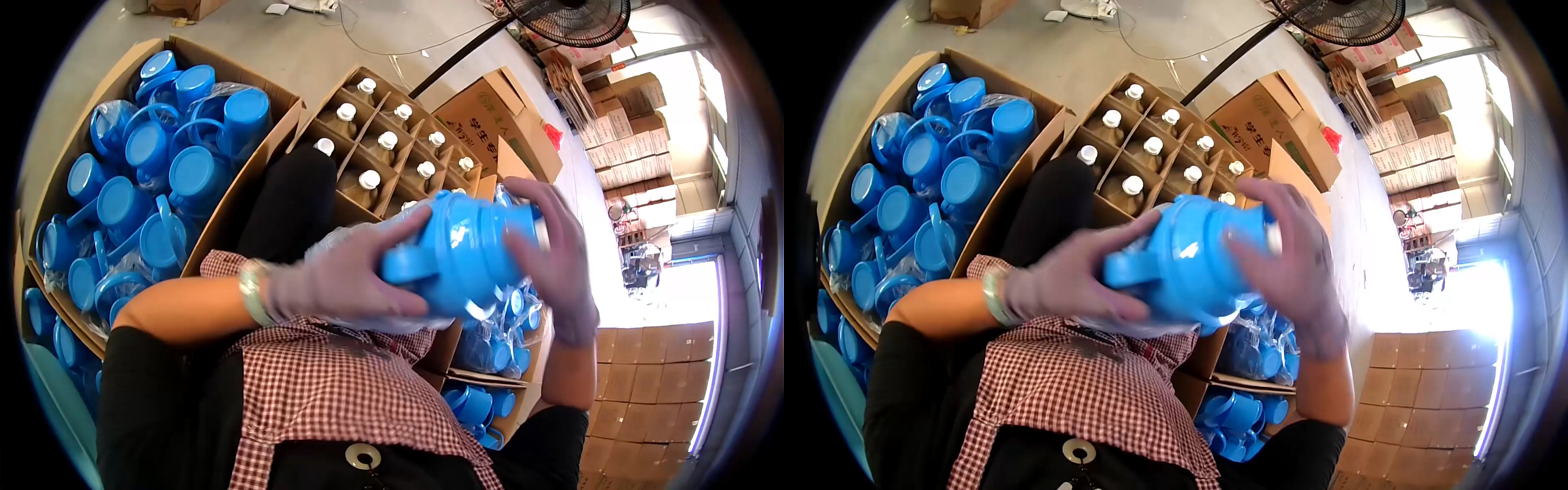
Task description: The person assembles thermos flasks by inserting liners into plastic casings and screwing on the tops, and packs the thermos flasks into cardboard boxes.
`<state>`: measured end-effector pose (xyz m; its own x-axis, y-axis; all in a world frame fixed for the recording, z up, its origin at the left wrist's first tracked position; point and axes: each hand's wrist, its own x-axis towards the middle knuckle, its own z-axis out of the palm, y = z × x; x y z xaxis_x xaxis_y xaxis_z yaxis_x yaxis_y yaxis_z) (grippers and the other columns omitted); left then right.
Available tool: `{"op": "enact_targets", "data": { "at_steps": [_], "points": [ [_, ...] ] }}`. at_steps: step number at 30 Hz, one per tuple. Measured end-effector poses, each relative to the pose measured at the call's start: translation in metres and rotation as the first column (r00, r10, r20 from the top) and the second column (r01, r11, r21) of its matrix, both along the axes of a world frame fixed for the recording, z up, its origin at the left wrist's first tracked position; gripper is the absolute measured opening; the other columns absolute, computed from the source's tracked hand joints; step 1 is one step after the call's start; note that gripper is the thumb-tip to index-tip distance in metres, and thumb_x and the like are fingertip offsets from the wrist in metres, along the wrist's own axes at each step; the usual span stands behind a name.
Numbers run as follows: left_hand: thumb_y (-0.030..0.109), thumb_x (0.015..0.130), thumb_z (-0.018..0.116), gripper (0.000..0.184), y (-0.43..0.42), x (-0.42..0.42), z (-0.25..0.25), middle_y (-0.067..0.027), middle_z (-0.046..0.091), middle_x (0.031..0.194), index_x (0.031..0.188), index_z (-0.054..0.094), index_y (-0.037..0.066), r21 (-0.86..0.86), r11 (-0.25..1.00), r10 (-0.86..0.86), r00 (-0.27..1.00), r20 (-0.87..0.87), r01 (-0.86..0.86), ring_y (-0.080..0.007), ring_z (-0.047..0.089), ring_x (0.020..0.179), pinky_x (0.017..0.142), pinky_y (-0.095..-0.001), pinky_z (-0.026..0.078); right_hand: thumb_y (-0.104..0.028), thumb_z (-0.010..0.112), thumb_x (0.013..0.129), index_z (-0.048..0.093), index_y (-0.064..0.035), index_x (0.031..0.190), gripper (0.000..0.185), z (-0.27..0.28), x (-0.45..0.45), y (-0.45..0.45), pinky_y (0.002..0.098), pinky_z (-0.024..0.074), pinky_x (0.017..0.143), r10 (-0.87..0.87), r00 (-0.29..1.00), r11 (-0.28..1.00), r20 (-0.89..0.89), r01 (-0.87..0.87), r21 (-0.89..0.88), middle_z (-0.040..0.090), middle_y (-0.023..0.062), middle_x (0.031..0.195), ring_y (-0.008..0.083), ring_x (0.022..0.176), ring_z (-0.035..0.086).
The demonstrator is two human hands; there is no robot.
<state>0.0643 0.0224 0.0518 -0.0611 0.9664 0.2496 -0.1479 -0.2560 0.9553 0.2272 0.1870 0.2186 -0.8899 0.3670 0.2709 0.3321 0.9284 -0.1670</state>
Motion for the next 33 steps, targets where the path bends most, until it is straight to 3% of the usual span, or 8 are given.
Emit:
{"op": "enact_targets", "data": {
  "at_steps": [4, 11, 16, 20, 24, 27, 29, 33],
  "points": [
    [0.027, 0.074, 0.093, 0.098, 0.03, -0.077, 0.011, -0.0108, 0.064, 0.138, 0.154, 0.043, 0.0, 0.035, 0.815, -0.569, 0.789, 0.229, 0.578, -0.0177, 0.059, 0.125, 0.11, -0.0343, 0.045, -0.028, 0.082, 0.072, 0.065, -0.0094, 0.123, 0.058, 0.023, -0.005, -0.043, 0.0464, 0.0552, 0.093, 0.491, 0.87, 0.871, 0.038, -0.492, 0.013, 0.066, 0.0126, 0.115, 0.035, 0.109, 0.067],
    [0.035, 0.079, 0.09, 0.089, 0.001, 0.0, -0.003, -0.0102, 0.068, 0.129, 0.149, 0.049, 0.001, -0.073, 0.952, 0.285, 0.949, -0.139, -0.296, -0.0137, 0.061, 0.118, 0.102, -0.0309, 0.05, -0.024, 0.081, 0.075, 0.051, -0.0046, 0.14, 0.074, -0.027, 0.006, 0.008, 0.0369, 0.0551, 0.086, 0.158, 0.943, 0.949, -0.292, -0.227, -0.219, 0.069, 0.0131, 0.101, 0.0247, 0.091, 0.069],
    [0.036, 0.073, 0.094, 0.1, -0.029, -0.01, 0.004, -0.008, 0.069, 0.127, 0.153, 0.045, 0.0, -0.009, 0.99, 0.141, 0.986, 0.086, -0.141, -0.0104, 0.062, 0.113, 0.099, -0.0284, 0.049, -0.046, 0.091, 0.068, 0.04, -0.0019, 0.149, 0.106, -0.004, 0.04, -0.036, 0.0446, 0.05, 0.102, 0.295, 0.887, 0.94, -0.355, -0.337, -0.059, 0.068, 0.0199, 0.123, 0.0311, 0.112, 0.067],
    [0.046, 0.074, 0.088, 0.103, -0.048, -0.046, -0.008, -0.0142, 0.06, 0.138, 0.151, 0.043, -0.004, 0.028, 0.925, 0.356, 0.892, 0.277, -0.378, -0.0226, 0.059, 0.123, 0.104, -0.0378, 0.048, -0.056, 0.076, 0.087, 0.066, 0.0001, 0.116, 0.064, -0.072, 0.077, -0.029, 0.0407, 0.0527, 0.096, 0.053, 0.524, 0.981, -0.85, -0.185, -0.053, 0.067, 0.0201, 0.116, 0.0306, 0.108, 0.067],
    [0.048, 0.099, 0.05, 0.072, -0.062, -0.108, -0.063, -0.0136, 0.047, 0.153, 0.155, 0.037, 0.006, 0.146, 0.935, 0.192, 0.804, 0.562, -0.325, -0.0339, 0.049, 0.137, 0.117, -0.052, 0.039, -0.005, 0.072, 0.088, 0.068, -0.0027, 0.093, 0.007, -0.227, 0.132, -0.016, 0.0307, 0.0514, 0.07, -0.646, 0.492, 0.735, -0.583, 0.193, -0.65, 0.066, 0.0064, 0.08, 0.0158, 0.072, 0.062],
    [0.046, 0.105, 0.04, 0.068, -0.039, -0.123, -0.082, -0.0144, 0.041, 0.158, 0.157, 0.032, 0.003, 0.137, 0.799, 0.592, 0.806, -0.005, -0.586, -0.0321, 0.044, 0.141, 0.119, -0.0477, 0.035, -0.005, 0.074, 0.084, 0.071, -0.0066, 0.102, 0.018, -0.22, 0.104, -0.069, 0.0347, 0.0537, 0.076, -0.317, 0.512, 0.852, -0.798, -0.215, -0.477, 0.068, 0.0092, 0.094, 0.0227, 0.085, 0.067],
    [0.048, 0.106, 0.04, 0.07, -0.025, -0.117, -0.085, -0.0164, 0.044, 0.157, 0.156, 0.032, 0.0, 0.074, 0.895, 0.382, 0.841, 0.383, -0.44, -0.0332, 0.047, 0.14, 0.119, -0.0455, 0.036, -0.008, 0.074, 0.081, 0.072, -0.0101, 0.109, 0.029, -0.205, 0.096, -0.062, 0.0383, 0.0546, 0.083, -0.051, 0.54, 0.989, -0.84, -0.091, -0.119, 0.067, 0.0082, 0.099, 0.0251, 0.093, 0.067],
    [0.053, 0.093, 0.064, 0.086, -0.015, -0.077, -0.075, -0.0187, 0.051, 0.149, 0.151, 0.037, -0.005, 0.08, 0.804, 0.585, 0.808, 0.068, -0.589, -0.0328, 0.054, 0.132, 0.114, -0.0436, 0.04, -0.016, 0.076, 0.076, 0.071, -0.015, 0.12, 0.044, -0.17, 0.123, -0.032, 0.0449, 0.0544, 0.094, 0.332, 0.688, 0.919, -0.645, -0.08, 0.387, 0.066, 0.0071, 0.106, 0.029, 0.104, 0.068]
  ]
}}
